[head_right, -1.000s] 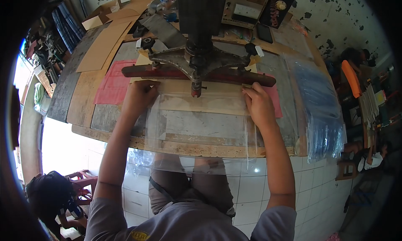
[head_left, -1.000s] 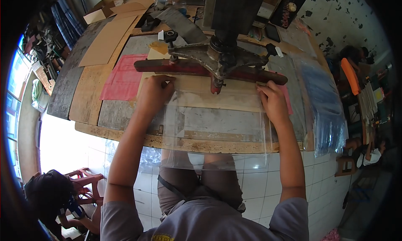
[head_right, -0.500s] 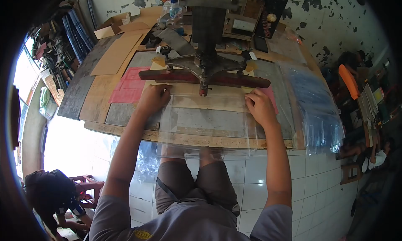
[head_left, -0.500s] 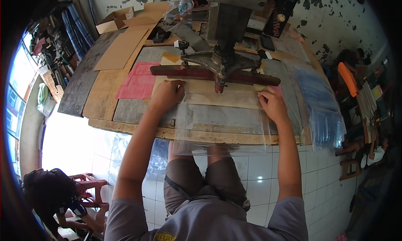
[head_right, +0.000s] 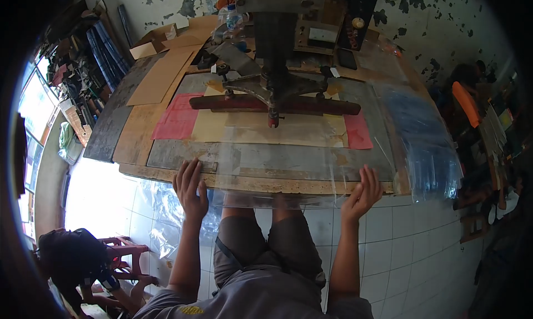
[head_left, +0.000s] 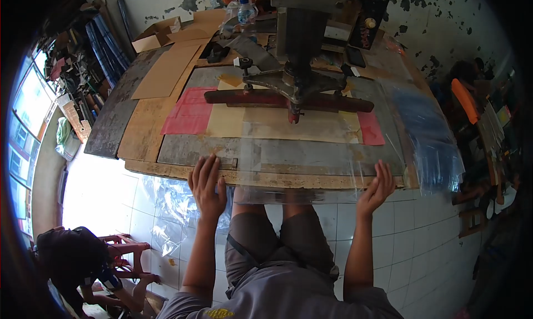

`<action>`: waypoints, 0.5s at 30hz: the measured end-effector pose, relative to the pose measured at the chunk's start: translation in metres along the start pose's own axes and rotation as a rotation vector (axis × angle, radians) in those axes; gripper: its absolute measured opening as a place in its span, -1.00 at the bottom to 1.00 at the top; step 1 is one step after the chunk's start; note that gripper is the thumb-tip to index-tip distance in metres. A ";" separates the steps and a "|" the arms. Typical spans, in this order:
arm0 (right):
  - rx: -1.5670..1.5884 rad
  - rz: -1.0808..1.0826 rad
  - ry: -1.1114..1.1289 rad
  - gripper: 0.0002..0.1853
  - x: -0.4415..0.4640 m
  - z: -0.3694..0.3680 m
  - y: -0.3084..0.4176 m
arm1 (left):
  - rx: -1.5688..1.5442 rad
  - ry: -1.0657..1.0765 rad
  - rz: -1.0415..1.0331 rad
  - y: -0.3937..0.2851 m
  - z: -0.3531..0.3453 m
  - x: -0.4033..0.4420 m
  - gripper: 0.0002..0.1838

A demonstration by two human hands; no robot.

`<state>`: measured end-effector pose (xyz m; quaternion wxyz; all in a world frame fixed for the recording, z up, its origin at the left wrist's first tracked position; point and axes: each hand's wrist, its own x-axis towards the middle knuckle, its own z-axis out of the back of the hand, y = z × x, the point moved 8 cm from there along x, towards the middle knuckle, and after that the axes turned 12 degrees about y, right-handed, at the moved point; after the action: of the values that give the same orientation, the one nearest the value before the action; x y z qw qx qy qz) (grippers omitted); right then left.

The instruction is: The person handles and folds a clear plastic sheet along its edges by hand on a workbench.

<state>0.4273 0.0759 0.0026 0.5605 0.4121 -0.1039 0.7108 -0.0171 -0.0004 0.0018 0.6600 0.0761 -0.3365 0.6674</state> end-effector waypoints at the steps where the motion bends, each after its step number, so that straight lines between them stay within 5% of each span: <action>1: -0.045 0.039 -0.061 -0.51 -0.017 -0.009 -0.002 | 0.050 -0.024 0.005 0.002 -0.006 -0.017 -0.52; 15: -0.050 0.048 -0.143 -0.44 -0.046 -0.029 -0.011 | 0.063 -0.307 -0.054 0.030 -0.056 -0.048 -0.42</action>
<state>0.4246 0.0645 -0.0518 0.5447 0.4452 -0.1712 0.6898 -0.0201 -0.0066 -0.0780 0.6160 0.2070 -0.4099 0.6401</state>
